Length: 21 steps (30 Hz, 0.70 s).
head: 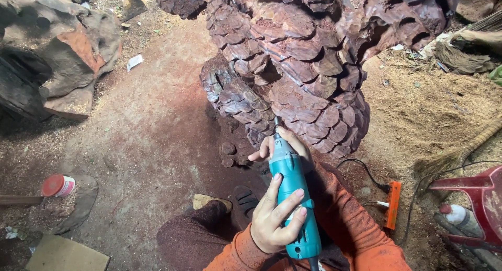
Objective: Using a handheld rotary tool to carve intricate details and textures into a large wooden sculpture
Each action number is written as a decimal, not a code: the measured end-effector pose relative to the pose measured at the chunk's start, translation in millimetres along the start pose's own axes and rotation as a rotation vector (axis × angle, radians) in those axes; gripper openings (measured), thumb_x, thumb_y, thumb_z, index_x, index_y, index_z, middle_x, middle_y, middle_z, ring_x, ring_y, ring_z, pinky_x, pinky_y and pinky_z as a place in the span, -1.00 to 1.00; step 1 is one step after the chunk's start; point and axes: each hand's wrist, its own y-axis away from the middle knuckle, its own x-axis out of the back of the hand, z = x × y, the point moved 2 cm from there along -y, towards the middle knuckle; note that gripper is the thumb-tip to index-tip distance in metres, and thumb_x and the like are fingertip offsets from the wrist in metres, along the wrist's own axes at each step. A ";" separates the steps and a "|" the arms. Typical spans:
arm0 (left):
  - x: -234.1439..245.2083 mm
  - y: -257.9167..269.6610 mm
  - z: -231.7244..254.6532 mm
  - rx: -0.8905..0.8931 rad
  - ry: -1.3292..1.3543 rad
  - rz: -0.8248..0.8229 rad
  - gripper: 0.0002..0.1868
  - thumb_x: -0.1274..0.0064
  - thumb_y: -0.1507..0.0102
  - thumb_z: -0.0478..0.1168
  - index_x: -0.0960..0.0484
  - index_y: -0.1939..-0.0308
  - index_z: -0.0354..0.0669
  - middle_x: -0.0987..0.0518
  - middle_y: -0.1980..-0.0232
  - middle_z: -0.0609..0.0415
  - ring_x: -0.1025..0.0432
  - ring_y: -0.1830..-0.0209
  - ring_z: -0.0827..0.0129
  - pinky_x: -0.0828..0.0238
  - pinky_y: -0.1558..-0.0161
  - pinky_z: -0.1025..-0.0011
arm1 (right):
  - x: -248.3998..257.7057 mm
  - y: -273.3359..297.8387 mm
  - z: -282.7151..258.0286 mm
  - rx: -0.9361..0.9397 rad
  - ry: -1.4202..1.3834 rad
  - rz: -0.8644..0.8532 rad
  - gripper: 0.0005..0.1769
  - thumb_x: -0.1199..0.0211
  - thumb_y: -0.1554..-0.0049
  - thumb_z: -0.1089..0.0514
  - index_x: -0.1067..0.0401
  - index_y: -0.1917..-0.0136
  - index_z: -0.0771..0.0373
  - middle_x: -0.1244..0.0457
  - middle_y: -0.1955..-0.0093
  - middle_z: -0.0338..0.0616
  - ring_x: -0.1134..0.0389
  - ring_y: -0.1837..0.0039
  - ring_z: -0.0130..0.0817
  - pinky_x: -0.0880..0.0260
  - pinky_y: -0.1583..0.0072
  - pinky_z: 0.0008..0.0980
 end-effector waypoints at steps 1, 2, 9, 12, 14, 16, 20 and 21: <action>0.6 0.4 0.8 -0.001 0.000 0.002 -0.76 -0.05 -0.41 -0.38 -0.38 -0.13 -0.16 -0.55 -0.23 -0.19 -0.41 -0.23 -0.62 -0.67 -0.10 -0.30 | -3.6 -0.2 0.8 0.000 0.002 -0.001 -0.31 0.24 -0.35 -0.10 -0.33 0.39 0.43 -0.23 0.23 0.19 -0.42 -0.01 0.35 -0.42 -0.28 0.09; 1.7 0.9 1.4 0.006 -0.006 0.005 -0.75 -0.05 -0.42 -0.37 -0.38 -0.14 -0.15 -0.55 -0.23 -0.18 -0.41 -0.23 -0.61 -0.69 -0.08 -0.27 | -6.7 -0.4 1.6 0.027 0.006 0.031 -0.32 0.25 -0.35 -0.06 -0.32 0.41 0.42 -0.19 0.28 0.15 -0.39 0.06 0.27 -0.46 -0.24 0.13; 8.0 1.7 3.1 0.020 -0.015 0.012 -0.76 -0.02 -0.43 -0.34 -0.39 -0.15 -0.14 -0.57 -0.22 -0.16 -0.43 -0.23 -0.58 -0.70 -0.08 -0.22 | -2.3 0.8 7.0 -0.042 0.048 0.003 -0.29 0.28 -0.35 -0.12 -0.32 0.42 0.37 -0.24 0.26 0.12 -0.44 -0.04 0.35 -0.36 -0.30 -0.03; 10.0 3.1 3.8 0.022 -0.005 0.009 -0.78 -0.03 -0.42 -0.36 -0.40 -0.12 -0.15 -0.57 -0.21 -0.18 -0.43 -0.22 -0.61 -0.70 -0.06 -0.22 | -1.0 0.6 10.7 -0.040 0.040 0.001 -0.30 0.27 -0.35 -0.11 -0.32 0.42 0.37 -0.24 0.25 0.14 -0.43 -0.03 0.36 -0.35 -0.30 -0.02; 10.9 4.8 3.6 0.018 0.000 0.007 -0.79 -0.03 -0.42 -0.36 -0.41 -0.11 -0.15 -0.57 -0.21 -0.19 -0.43 -0.21 -0.62 -0.70 -0.05 -0.22 | -4.8 2.5 9.6 -0.044 0.036 0.004 -0.32 0.25 -0.34 -0.12 -0.30 0.41 0.36 -0.24 0.24 0.12 -0.44 -0.04 0.35 -0.34 -0.30 -0.03; 12.6 5.4 3.6 0.016 0.004 0.005 -0.81 -0.02 -0.42 -0.35 -0.41 -0.09 -0.15 -0.57 -0.20 -0.19 -0.42 -0.21 -0.63 -0.69 -0.05 -0.22 | -7.3 3.0 10.0 -0.050 0.032 0.005 -0.35 0.23 -0.33 -0.12 -0.28 0.40 0.35 -0.24 0.24 0.10 -0.44 -0.05 0.34 -0.33 -0.29 -0.04; 15.1 5.6 3.7 0.016 -0.004 0.011 -0.80 -0.02 -0.43 -0.34 -0.40 -0.11 -0.14 -0.58 -0.20 -0.18 -0.43 -0.20 -0.61 -0.69 -0.06 -0.23 | -2.1 0.4 13.8 -0.037 0.040 -0.047 -0.31 0.28 -0.35 -0.11 -0.31 0.39 0.38 -0.24 0.22 0.15 -0.42 -0.06 0.39 -0.33 -0.33 0.01; 15.4 6.2 3.8 0.019 -0.014 0.015 -0.79 -0.02 -0.43 -0.33 -0.40 -0.13 -0.13 -0.58 -0.20 -0.17 -0.44 -0.21 -0.60 -0.69 -0.07 -0.22 | 0.8 -0.4 15.6 -0.045 0.041 -0.082 -0.30 0.29 -0.35 -0.12 -0.32 0.38 0.38 -0.24 0.20 0.14 -0.42 -0.09 0.39 -0.32 -0.34 0.01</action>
